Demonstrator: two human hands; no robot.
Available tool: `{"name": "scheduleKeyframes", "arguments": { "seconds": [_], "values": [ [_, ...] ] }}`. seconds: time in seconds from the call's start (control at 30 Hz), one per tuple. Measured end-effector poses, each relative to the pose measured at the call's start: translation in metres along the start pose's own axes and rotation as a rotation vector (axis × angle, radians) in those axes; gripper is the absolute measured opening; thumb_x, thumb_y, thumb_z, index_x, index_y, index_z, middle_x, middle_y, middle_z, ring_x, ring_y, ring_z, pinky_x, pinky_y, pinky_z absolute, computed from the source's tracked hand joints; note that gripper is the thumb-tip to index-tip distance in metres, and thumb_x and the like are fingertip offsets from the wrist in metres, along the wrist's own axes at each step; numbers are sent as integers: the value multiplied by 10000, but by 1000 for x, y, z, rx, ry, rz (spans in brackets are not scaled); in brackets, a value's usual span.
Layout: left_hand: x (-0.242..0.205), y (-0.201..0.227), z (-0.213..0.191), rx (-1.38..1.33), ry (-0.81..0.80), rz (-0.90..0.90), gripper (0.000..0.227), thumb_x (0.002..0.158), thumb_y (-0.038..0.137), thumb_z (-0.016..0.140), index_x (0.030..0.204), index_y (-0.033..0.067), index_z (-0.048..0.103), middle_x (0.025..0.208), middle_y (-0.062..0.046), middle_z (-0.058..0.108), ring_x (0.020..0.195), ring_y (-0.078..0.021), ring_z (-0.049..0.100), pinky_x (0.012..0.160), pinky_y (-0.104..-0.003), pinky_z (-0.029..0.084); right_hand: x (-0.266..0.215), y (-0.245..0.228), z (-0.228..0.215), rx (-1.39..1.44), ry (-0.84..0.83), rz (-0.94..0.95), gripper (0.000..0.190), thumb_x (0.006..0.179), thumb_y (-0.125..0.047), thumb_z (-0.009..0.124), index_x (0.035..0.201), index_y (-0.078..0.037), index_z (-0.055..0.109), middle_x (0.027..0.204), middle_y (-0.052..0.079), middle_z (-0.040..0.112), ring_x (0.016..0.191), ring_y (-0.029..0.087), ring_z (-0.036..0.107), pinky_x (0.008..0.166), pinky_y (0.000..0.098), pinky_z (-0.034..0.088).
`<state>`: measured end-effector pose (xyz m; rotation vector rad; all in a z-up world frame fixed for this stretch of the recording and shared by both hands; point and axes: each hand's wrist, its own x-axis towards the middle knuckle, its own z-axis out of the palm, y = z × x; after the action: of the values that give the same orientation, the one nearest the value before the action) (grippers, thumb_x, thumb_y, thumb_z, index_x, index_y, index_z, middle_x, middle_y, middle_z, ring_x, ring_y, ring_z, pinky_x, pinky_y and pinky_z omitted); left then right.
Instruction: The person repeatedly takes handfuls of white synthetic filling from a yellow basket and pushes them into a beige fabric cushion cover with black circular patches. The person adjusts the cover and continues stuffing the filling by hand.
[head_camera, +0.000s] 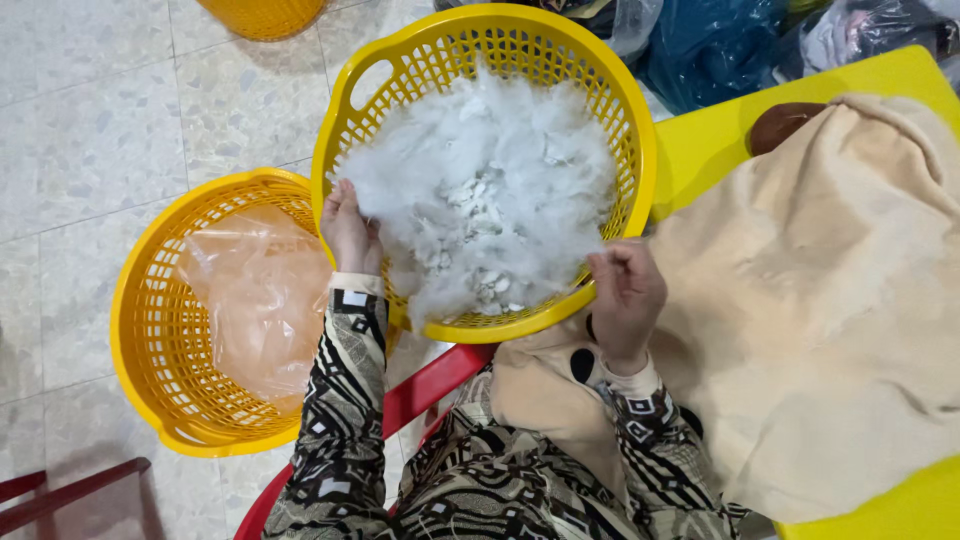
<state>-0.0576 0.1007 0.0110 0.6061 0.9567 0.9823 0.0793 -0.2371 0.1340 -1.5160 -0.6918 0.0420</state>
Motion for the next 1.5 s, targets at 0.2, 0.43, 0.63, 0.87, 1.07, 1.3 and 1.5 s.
{"name": "scheduleKeyframes", "arguments": {
  "seconds": [0.2,0.43,0.63,0.87,1.07,1.3,1.5],
  "values": [
    [-19,-31,-22,-107,-148,-50,53,967,153,708,964,190,670,809,95,646,644,-52,559,547,-249,466,44,23,21,-390,-175,-24,508,889,-3,775,1325,42,517,1047,138,569,856,200,529,748,319,472],
    [-95,-68,19,-5,-296,-42,131,971,46,686,1090,35,741,925,24,710,740,-44,560,653,-197,424,18,31,92,-212,-377,-367,675,808,-156,770,1354,87,456,1180,260,556,1050,415,553,855,485,469],
    [-126,-18,55,-11,-422,128,166,934,15,624,1062,-26,723,1034,-108,779,1006,-174,716,952,-296,532,9,32,103,-384,-325,-263,101,867,-9,636,965,12,640,927,134,602,957,354,587,826,465,435],
    [-173,53,76,-39,-447,421,175,1083,134,657,1023,-21,713,962,-130,742,1048,-239,719,1035,-375,521,13,46,94,-467,-265,-325,257,803,81,576,1024,-4,676,960,137,648,960,349,608,842,442,471],
    [-149,117,80,-35,-246,817,159,1067,128,656,1119,-11,714,1172,-163,751,1011,-232,724,982,-374,574,22,107,68,-336,-207,24,130,870,-13,702,1000,-7,705,868,110,664,752,226,614,661,355,492],
    [-130,30,76,1388,-426,595,805,784,178,847,1496,9,512,1582,-346,294,1452,-549,205,1081,-672,301,18,135,58,95,-124,469,122,1015,-122,688,1079,-23,658,846,-39,611,708,49,479,588,257,383],
    [-154,-36,69,953,-714,707,662,843,314,821,1318,-66,559,1251,-300,626,1182,-435,584,1025,-537,440,9,100,65,388,-110,457,184,971,-37,671,1153,-30,645,1018,-25,699,898,44,638,801,220,539]
  ]
}}
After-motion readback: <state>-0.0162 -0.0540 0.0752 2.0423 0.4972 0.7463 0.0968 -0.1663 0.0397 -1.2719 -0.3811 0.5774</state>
